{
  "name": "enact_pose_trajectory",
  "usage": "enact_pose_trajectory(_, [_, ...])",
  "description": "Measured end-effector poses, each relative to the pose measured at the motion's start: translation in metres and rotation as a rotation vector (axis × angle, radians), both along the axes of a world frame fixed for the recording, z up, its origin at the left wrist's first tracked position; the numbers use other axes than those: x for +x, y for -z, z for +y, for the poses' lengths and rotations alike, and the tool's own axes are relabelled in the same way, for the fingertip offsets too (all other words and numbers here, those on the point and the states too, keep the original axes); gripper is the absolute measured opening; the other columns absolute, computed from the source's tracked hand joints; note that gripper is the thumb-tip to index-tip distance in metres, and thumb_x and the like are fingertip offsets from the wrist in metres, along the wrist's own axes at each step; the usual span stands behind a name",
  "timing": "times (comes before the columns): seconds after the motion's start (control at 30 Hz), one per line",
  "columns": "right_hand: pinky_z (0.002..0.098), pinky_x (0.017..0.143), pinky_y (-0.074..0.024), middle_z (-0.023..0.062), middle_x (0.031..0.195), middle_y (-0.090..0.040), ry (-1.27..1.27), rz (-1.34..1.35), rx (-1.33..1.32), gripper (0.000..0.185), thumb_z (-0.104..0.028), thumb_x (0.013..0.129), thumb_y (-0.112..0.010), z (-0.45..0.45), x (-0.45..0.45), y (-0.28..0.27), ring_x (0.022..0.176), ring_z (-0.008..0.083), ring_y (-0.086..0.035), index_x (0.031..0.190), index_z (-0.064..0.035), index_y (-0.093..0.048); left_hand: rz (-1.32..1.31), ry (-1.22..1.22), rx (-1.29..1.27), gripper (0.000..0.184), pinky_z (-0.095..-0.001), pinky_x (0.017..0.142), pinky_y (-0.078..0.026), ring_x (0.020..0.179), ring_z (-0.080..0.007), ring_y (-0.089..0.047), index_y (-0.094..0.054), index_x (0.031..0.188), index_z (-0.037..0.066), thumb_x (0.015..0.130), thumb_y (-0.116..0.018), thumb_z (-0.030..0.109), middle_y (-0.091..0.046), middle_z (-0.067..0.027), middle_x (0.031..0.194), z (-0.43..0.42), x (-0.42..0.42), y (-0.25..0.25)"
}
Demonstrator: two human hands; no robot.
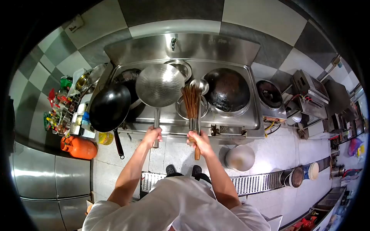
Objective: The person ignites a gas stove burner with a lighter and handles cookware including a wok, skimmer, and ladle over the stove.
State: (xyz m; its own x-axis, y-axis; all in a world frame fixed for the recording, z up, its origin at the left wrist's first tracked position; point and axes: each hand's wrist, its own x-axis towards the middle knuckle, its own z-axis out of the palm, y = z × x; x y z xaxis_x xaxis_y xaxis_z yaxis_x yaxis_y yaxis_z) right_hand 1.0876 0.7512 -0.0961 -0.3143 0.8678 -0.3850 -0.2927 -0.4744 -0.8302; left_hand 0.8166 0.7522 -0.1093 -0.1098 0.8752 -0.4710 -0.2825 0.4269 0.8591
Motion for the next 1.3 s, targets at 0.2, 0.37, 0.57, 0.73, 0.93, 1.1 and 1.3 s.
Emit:
enact_pose_trajectory(0.2, [0.0217,0.043,-0.0406,0.0079,0.089,-0.064,0.093,-0.007,0.055,0.029,-0.022,0.088,-0.066,0.016,-0.016,-0.007,0.07,0.0153,-0.064,0.104,-0.0034,-0.052,-0.284,0.204,-0.123,0.009,-0.0319,0.046,-0.048,0.047,-0.0115,-0.046,-0.049,0.082,0.008,0.084,-0.058,0.008,-0.048,-0.0005,0.063,-0.007,0.066,0.034])
enact_pose_trajectory(0.37, [0.023,0.044,-0.0412,0.0086,0.091,-0.066,0.181,-0.032,0.018,0.033,-0.025,0.087,-0.069,0.001,-0.029,0.021,0.07,0.016,-0.065,0.105,-0.0021,-0.053,-0.256,0.297,-0.199,0.013,-0.0324,0.048,-0.051,0.051,-0.0107,-0.052,-0.054,0.085,0.009,0.087,-0.063,0.018,-0.05,0.0006,0.064,-0.006,0.091,0.069])
enact_pose_trajectory(0.57, [0.0244,0.045,-0.0415,0.0077,0.092,-0.067,0.168,-0.092,0.008,0.037,-0.027,0.084,-0.072,-0.003,-0.025,0.03,0.07,0.0153,-0.065,0.105,-0.004,-0.053,0.851,0.37,0.075,0.038,-0.0402,0.065,-0.054,0.064,-0.0266,-0.065,-0.062,0.096,0.001,0.095,-0.052,0.037,-0.067,-0.0163,0.088,0.013,0.092,0.116])
enact_pose_trajectory(0.73, [0.0249,0.037,-0.0402,0.0046,0.073,-0.058,0.218,-0.222,0.088,0.041,-0.042,0.087,-0.068,0.0,-0.049,0.011,0.044,0.0112,-0.049,0.095,-0.0038,-0.054,0.041,0.194,-0.1,0.058,-0.0349,0.061,-0.048,0.067,-0.0146,-0.056,-0.066,0.088,0.006,0.092,-0.049,0.061,-0.063,-0.003,0.079,0.026,0.101,0.018])
enact_pose_trajectory(0.93, [0.0277,0.036,-0.0437,0.0075,0.076,-0.058,0.221,-0.279,0.127,0.051,-0.05,0.096,-0.049,0.011,-0.061,0.024,0.047,0.0149,-0.055,0.102,0.0005,-0.053,-0.147,0.11,-0.004,0.043,-0.0311,0.052,-0.05,0.06,-0.0142,-0.059,-0.058,0.098,0.004,0.094,-0.057,0.047,-0.058,-0.0029,0.073,0.037,0.1,0.017])
enact_pose_trajectory(1.1, [0.0303,0.037,-0.0446,0.0066,0.071,-0.056,0.217,-0.429,0.116,0.028,-0.029,0.101,-0.039,0.017,-0.049,0.038,0.048,0.0145,-0.054,0.105,-0.0025,-0.049,-0.089,-0.048,0.094,0.042,-0.0297,0.051,-0.054,0.054,-0.0136,-0.056,-0.055,0.096,0.001,0.093,-0.059,0.042,-0.061,-0.008,0.081,0.028,0.076,0.008])
enact_pose_trajectory(1.3, [0.0362,0.039,-0.0459,0.0118,0.065,-0.057,0.169,-0.607,0.208,0.021,-0.021,0.096,-0.044,0.032,-0.049,0.038,0.046,0.0215,-0.057,0.094,-0.0009,-0.047,-0.098,-0.108,0.141,0.041,-0.0317,0.051,-0.055,0.054,-0.0138,-0.055,-0.052,0.093,0.002,0.092,-0.062,0.041,-0.057,-0.0066,0.079,0.015,0.048,0.012])
